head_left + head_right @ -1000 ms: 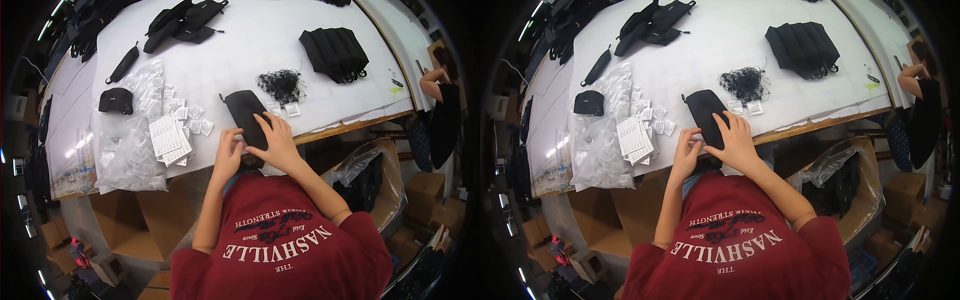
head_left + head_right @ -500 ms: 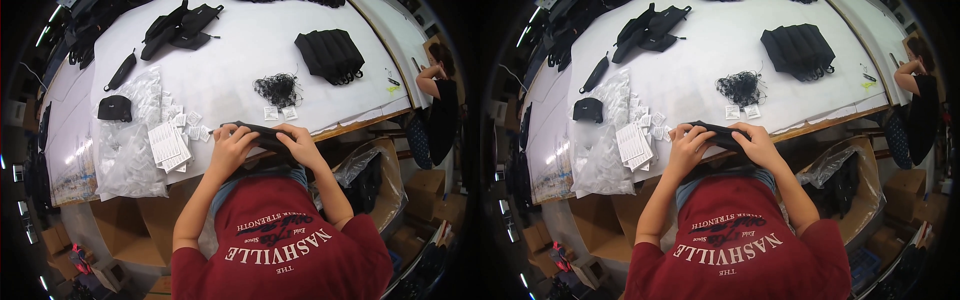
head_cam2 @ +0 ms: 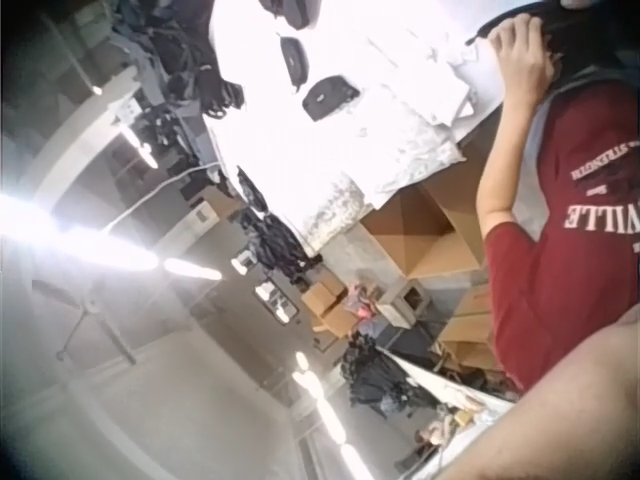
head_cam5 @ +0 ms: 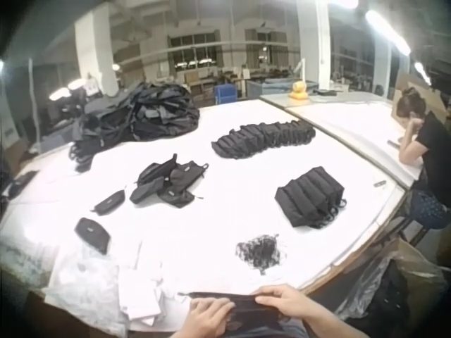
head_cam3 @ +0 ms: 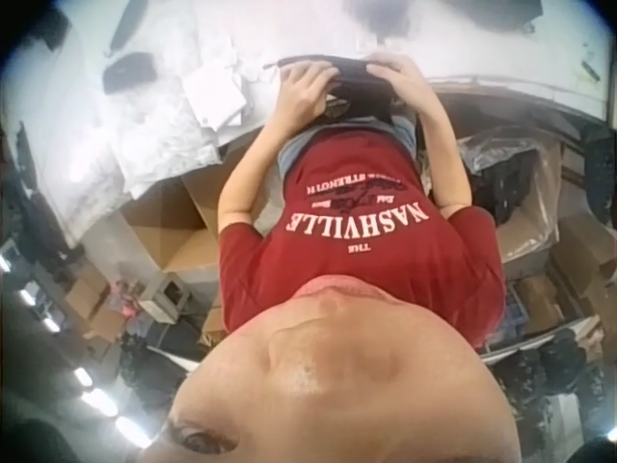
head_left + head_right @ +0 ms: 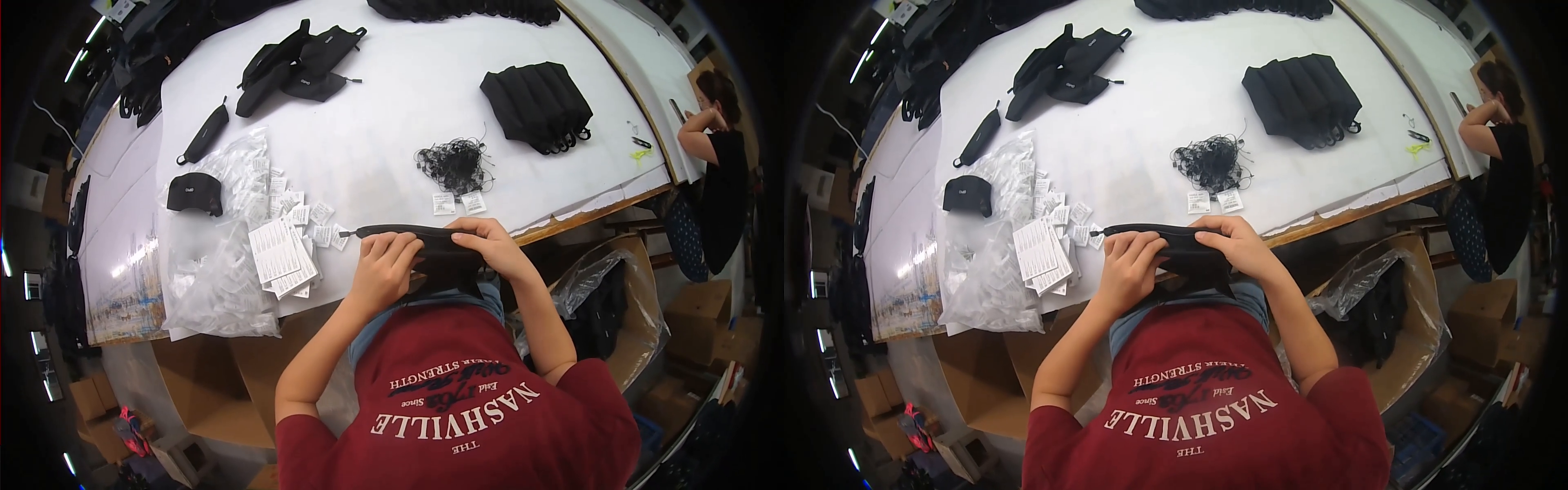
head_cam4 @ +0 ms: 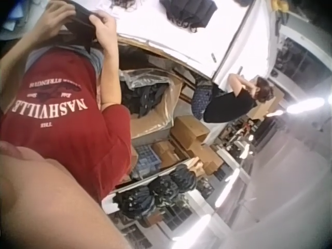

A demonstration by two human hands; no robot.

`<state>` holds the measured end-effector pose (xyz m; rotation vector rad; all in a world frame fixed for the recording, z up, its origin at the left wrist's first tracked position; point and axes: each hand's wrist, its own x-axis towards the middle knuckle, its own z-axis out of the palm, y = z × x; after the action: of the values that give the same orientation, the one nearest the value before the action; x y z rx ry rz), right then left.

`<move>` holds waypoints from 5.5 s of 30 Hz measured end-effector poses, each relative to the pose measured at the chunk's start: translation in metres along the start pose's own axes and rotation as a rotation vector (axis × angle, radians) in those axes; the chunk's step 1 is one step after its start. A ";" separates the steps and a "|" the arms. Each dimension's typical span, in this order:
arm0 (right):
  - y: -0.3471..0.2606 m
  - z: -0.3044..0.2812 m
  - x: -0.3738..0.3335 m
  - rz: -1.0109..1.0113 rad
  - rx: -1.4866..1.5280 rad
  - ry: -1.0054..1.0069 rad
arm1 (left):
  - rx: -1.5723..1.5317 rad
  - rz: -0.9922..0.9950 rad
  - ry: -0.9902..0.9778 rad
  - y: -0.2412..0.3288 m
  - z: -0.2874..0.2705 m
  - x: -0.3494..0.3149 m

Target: The recorder is shown assembling and packaging items, possibly for shipping, including small bags and components into larger bags or containers.

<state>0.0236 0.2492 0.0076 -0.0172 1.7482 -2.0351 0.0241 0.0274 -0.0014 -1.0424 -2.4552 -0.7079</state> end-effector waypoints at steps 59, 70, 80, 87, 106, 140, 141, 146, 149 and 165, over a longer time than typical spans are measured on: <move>0.007 -0.027 0.029 -0.043 1.024 0.698 | -0.290 -0.470 -0.248 0.038 -0.032 -0.020; 0.019 -0.029 0.042 -0.211 0.697 0.759 | -0.278 -0.399 -0.293 0.044 -0.028 -0.018; 0.042 -0.040 0.051 -0.060 0.867 0.621 | -0.260 -0.280 -0.345 0.045 -0.023 -0.014; 0.027 -0.035 0.048 0.055 0.931 0.623 | -0.240 -0.220 -0.379 0.047 -0.019 -0.015; 0.048 -0.030 0.059 -0.206 0.365 1.011 | -0.229 -0.195 -0.415 0.045 -0.017 -0.018; 0.044 -0.043 0.048 -0.095 0.976 0.522 | -0.339 -0.314 -0.528 0.035 -0.028 -0.010; 0.039 -0.041 0.047 -0.115 0.804 0.644 | -0.330 -0.298 -0.516 0.036 -0.028 -0.010; 0.026 -0.036 0.041 -0.195 0.510 0.806 | -0.334 -0.318 -0.512 0.027 -0.039 -0.006; 0.023 -0.039 0.032 -0.211 0.474 0.609 | -0.335 -0.346 -0.528 0.022 -0.048 -0.003; -0.021 0.018 -0.029 -0.085 -1.027 -0.213 | -0.345 -0.081 -0.435 0.021 -0.040 0.001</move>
<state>0.0481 0.2438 0.0386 -0.5992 2.4435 -0.9265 0.0444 0.0173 0.0376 -1.3499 -2.8190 -1.0542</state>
